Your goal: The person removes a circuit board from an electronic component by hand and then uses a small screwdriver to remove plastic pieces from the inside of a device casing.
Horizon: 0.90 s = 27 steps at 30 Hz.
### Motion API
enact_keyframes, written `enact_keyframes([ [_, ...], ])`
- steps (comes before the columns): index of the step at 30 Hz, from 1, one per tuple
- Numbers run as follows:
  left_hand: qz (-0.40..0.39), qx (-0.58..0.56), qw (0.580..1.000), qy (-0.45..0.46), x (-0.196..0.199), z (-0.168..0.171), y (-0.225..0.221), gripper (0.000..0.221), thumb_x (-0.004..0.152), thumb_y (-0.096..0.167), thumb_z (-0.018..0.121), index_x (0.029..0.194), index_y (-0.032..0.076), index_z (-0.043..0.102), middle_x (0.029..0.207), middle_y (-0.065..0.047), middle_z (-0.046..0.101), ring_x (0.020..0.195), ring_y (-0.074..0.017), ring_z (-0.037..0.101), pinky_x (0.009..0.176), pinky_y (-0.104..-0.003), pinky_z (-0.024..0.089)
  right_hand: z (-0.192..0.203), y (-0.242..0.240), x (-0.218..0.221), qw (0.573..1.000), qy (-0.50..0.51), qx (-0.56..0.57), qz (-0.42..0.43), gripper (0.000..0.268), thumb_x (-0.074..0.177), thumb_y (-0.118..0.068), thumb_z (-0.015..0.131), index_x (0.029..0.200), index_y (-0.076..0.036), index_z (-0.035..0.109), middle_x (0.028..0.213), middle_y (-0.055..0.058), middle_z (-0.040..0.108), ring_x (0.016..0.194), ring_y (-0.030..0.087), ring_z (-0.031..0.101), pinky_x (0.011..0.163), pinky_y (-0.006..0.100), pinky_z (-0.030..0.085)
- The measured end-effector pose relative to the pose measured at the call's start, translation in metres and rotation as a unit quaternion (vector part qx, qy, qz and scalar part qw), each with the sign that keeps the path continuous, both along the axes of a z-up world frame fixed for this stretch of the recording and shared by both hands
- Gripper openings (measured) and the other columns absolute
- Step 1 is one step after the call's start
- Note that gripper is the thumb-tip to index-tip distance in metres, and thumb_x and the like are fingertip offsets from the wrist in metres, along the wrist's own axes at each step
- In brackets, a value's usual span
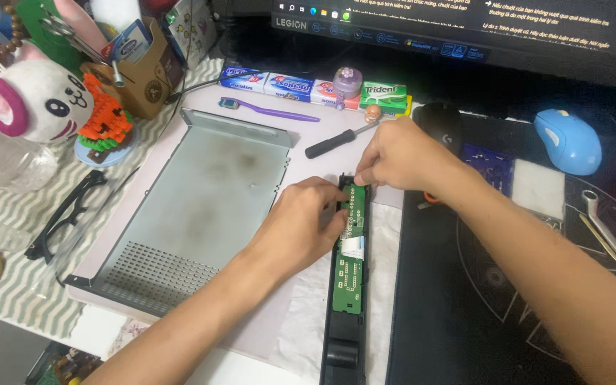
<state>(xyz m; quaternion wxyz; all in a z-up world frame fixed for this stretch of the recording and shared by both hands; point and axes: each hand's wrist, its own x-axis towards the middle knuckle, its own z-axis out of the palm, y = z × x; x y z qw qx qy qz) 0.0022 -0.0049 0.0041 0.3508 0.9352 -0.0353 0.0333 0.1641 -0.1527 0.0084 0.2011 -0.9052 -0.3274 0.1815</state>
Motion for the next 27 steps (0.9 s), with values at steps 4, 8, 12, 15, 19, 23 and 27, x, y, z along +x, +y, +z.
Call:
enact_keyframes([
  [4, 0.011, 0.013, 1.0, 0.005, 0.012, 0.004, 0.001, 0.028, 0.086, 0.01, 0.072, 0.112, -0.001, 0.075, 0.103, -0.02, 0.072, 0.096, -0.0363, 0.075, 0.075, -0.041, 0.064, -0.001, -0.001, 0.003, 0.999, 0.04, -0.009, -0.002, 0.023, 0.081, -0.01, 0.08, 0.103, -0.011, 0.083, 0.075, 0.011, 0.08, 0.069, 0.018, 0.078, 0.073, 0.029, 0.059],
  [8, 0.021, 0.03, 0.999, 0.015, 0.017, 0.003, 0.001, 0.026, 0.083, 0.01, 0.075, 0.107, -0.001, 0.075, 0.101, -0.02, 0.071, 0.093, -0.037, 0.075, 0.072, -0.04, 0.063, 0.008, -0.006, -0.01, 0.998, 0.055, 0.008, -0.005, 0.024, 0.088, -0.008, 0.073, 0.111, -0.004, 0.079, 0.084, 0.017, 0.08, 0.08, 0.024, 0.079, 0.081, 0.035, 0.06],
  [12, 0.029, 0.006, 1.0, 0.005, 0.005, 0.014, 0.0, 0.022, 0.085, 0.008, 0.073, 0.105, -0.002, 0.074, 0.103, -0.023, 0.071, 0.095, -0.0386, 0.076, 0.074, -0.044, 0.064, 0.033, -0.02, -0.029, 0.998, -0.009, 0.05, -0.026, 0.023, 0.093, -0.012, 0.068, 0.113, -0.006, 0.078, 0.091, 0.015, 0.082, 0.095, 0.033, 0.078, 0.09, 0.043, 0.059],
  [15, 0.03, -0.036, 0.999, -0.018, -0.002, 0.014, 0.008, 0.015, 0.086, 0.014, 0.07, 0.094, 0.001, 0.073, 0.099, -0.023, 0.071, 0.095, -0.0413, 0.075, 0.075, -0.046, 0.063, 0.036, -0.052, -0.041, 0.984, -0.095, 0.14, -0.057, 0.023, 0.102, -0.02, 0.062, 0.1, -0.006, 0.08, 0.075, 0.014, 0.079, 0.075, 0.03, 0.078, 0.071, 0.037, 0.061],
  [19, 0.034, -0.042, 0.996, -0.069, 0.0, 0.005, 0.031, 0.015, 0.09, 0.024, 0.075, 0.079, 0.017, 0.066, 0.082, 0.002, 0.074, 0.078, -0.0164, 0.065, 0.075, -0.032, 0.048, 0.036, -0.088, -0.036, 0.972, -0.185, 0.132, -0.067, 0.05, 0.103, -0.04, 0.054, 0.067, -0.014, 0.077, 0.069, -0.001, 0.077, 0.066, 0.011, 0.069, 0.072, 0.03, 0.047],
  [23, 0.017, -0.031, 0.999, 0.016, 0.005, 0.023, 0.051, 0.017, 0.09, 0.028, 0.077, 0.081, 0.017, 0.067, 0.09, 0.004, 0.075, 0.079, -0.0135, 0.066, 0.074, -0.028, 0.05, 0.045, -0.103, -0.044, 0.977, -0.089, 0.079, -0.176, 0.019, 0.089, -0.033, 0.073, 0.102, -0.023, 0.083, 0.091, -0.006, 0.082, 0.073, 0.012, 0.067, 0.074, 0.028, 0.052],
  [27, 0.018, -0.022, 0.998, 0.056, 0.016, 0.024, 0.058, 0.018, 0.087, 0.03, 0.079, 0.094, 0.02, 0.066, 0.095, 0.009, 0.072, 0.095, -0.0094, 0.067, 0.081, -0.028, 0.051, 0.028, -0.133, -0.031, 0.976, -0.13, 0.122, -0.122, 0.019, 0.09, -0.02, 0.072, 0.105, -0.02, 0.083, 0.093, -0.004, 0.079, 0.068, 0.013, 0.062, 0.072, 0.028, 0.05],
])
